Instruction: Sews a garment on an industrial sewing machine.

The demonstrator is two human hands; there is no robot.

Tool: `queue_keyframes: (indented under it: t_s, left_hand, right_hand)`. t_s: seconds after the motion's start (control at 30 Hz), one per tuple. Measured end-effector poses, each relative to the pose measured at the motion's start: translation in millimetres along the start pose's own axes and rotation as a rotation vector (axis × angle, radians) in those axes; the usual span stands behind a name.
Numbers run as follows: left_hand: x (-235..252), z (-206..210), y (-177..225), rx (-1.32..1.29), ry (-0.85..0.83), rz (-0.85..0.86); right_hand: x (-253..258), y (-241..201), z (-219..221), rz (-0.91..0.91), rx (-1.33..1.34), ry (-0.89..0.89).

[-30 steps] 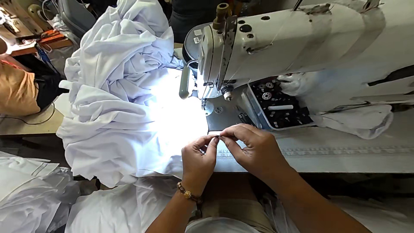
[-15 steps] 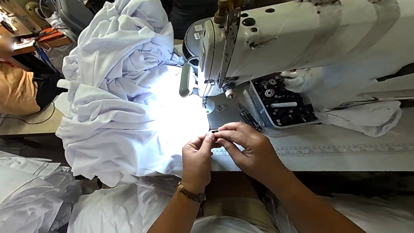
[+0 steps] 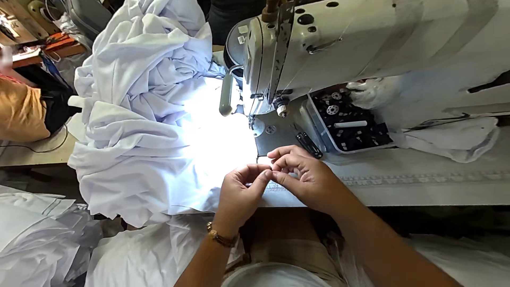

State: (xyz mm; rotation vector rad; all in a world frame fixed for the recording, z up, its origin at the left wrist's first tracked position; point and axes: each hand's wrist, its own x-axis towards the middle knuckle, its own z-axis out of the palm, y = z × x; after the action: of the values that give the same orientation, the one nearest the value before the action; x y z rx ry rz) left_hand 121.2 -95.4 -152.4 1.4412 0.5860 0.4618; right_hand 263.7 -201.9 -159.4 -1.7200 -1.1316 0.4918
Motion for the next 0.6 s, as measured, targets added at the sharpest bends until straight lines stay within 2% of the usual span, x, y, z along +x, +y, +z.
queue_keyframes:
  t_s: [0.1, 0.2, 0.4, 0.6]
  left_hand:
    - [6, -16, 8, 0.284, -0.124, 0.035]
    - [6, -16, 11, 0.281, -0.119, -0.032]
    - [1, -6, 2, -0.174, 0.048, -0.201]
    - [3, -1, -3, -0.228, 0.094, -0.187]
  right_hand:
    - [8, 0, -16, -0.139, -0.202, -0.192]
    - [13, -6, -24, -0.186, -0.306, -0.264]
    - [3, -4, -18, -0.073, -0.194, -0.066]
    - [-2, -2, 0, -0.048, -0.168, 0.040]
